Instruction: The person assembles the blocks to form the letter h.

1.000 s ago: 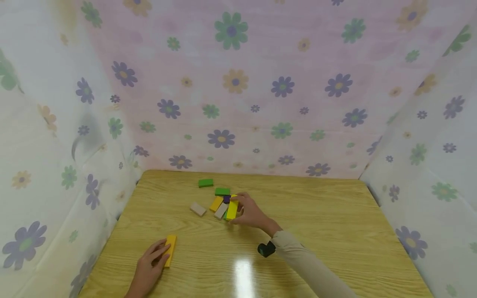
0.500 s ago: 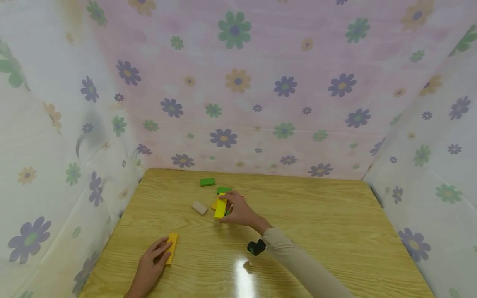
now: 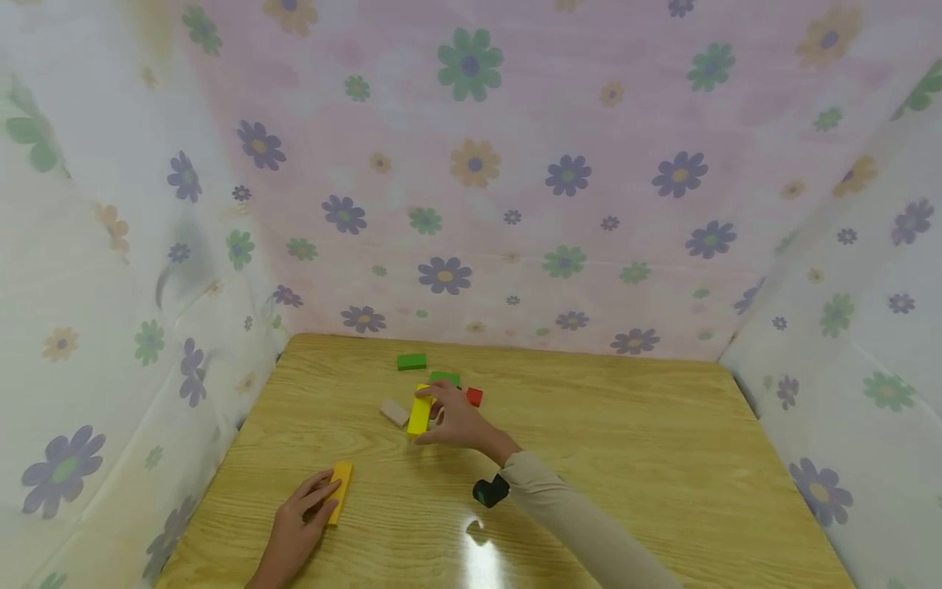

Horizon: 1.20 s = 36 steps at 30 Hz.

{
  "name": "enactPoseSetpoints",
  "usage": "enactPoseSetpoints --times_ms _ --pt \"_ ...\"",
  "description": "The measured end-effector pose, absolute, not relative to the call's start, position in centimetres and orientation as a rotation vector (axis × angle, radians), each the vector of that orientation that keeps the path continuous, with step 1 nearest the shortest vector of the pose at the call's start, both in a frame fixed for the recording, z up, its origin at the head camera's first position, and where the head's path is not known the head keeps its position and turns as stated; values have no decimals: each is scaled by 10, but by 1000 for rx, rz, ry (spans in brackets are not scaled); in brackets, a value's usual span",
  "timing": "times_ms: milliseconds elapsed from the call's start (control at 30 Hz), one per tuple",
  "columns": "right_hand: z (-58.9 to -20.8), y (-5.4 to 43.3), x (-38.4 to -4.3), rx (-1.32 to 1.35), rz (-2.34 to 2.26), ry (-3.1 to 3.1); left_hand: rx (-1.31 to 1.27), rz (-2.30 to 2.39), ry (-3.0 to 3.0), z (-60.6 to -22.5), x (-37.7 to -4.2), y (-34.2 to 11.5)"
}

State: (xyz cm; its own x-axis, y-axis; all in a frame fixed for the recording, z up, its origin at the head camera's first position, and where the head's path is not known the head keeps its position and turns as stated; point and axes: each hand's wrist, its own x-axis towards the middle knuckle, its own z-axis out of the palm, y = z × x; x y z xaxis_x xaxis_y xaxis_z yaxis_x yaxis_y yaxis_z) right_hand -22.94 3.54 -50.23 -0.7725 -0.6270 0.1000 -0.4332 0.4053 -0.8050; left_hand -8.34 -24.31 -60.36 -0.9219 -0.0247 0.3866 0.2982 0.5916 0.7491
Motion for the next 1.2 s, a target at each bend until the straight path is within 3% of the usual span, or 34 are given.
enactPoseSetpoints --times_ms 1200 --pt "-522 -25 -236 -935 -1260 2410 -215 -1271 -2436 -606 -84 -242"
